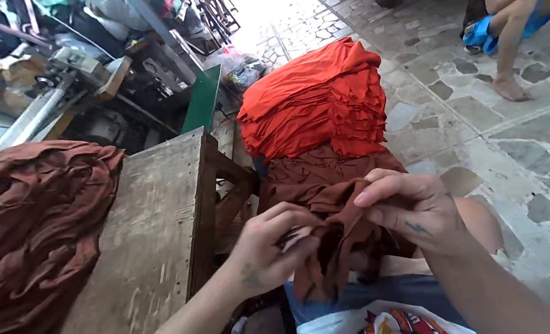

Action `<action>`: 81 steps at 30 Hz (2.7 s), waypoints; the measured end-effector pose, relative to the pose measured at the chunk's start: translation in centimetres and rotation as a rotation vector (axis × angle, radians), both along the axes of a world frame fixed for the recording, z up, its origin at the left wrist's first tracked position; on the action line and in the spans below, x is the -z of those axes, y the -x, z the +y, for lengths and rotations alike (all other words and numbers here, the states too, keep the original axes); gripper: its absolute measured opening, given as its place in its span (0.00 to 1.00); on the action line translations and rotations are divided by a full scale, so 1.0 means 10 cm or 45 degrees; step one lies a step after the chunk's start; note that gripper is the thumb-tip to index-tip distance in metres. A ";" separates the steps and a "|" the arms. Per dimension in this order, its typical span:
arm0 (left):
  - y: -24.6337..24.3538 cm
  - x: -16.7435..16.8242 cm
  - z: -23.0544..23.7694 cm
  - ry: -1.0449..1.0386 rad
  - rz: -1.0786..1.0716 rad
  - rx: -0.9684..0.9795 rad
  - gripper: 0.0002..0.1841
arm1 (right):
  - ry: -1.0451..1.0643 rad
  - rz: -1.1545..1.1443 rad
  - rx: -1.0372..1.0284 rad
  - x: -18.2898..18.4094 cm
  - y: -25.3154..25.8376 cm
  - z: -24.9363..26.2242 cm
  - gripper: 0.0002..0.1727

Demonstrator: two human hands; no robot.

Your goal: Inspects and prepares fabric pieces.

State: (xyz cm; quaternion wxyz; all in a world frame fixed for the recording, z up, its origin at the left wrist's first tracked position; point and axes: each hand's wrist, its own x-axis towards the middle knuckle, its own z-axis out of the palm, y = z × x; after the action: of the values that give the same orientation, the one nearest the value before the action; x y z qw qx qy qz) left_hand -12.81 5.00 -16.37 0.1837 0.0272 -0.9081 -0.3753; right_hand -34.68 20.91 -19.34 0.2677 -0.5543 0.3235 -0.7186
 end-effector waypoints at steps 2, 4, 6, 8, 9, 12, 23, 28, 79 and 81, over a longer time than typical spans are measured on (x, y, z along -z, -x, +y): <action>0.16 0.19 0.00 -0.071 -0.074 0.056 0.18 | 0.005 -0.026 0.028 -0.02 -0.04 -0.02 0.11; 0.23 0.35 -0.07 -0.286 -0.101 0.177 0.12 | 0.002 -0.012 0.125 -0.02 -0.01 -0.01 0.11; 0.21 0.35 -0.16 -0.526 -0.081 0.227 0.10 | -0.046 0.039 0.302 0.02 0.11 -0.01 0.10; 0.15 0.26 -0.22 -0.638 0.017 0.178 0.09 | -0.145 0.147 0.578 0.10 0.20 -0.06 0.10; 0.12 0.21 -0.23 -0.616 0.079 0.141 0.10 | -0.191 0.229 0.723 0.16 0.21 -0.08 0.11; 0.08 0.14 -0.21 -0.494 0.199 0.058 0.12 | -0.216 0.393 0.900 0.29 0.05 -0.12 0.10; -0.05 0.01 -0.32 -0.750 0.199 -0.006 0.09 | -0.391 0.208 0.091 0.38 -0.17 -0.27 0.10; -0.03 0.02 -0.34 -0.731 0.166 -0.002 0.07 | -0.305 0.391 0.382 0.44 -0.14 -0.18 0.09; -0.10 -0.04 0.27 0.358 -0.071 -0.130 0.16 | -0.202 0.105 0.333 0.46 -0.55 -0.10 0.09; -0.10 -0.04 0.28 0.410 -0.059 -0.131 0.15 | -0.201 0.128 0.354 0.46 -0.55 -0.10 0.09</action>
State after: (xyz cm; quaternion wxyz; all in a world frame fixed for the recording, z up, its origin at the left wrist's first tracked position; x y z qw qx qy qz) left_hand -11.84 7.77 -15.97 0.1836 0.0527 -0.9580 -0.2141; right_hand -29.13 19.95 -23.94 0.1921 -0.5166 0.4654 -0.6925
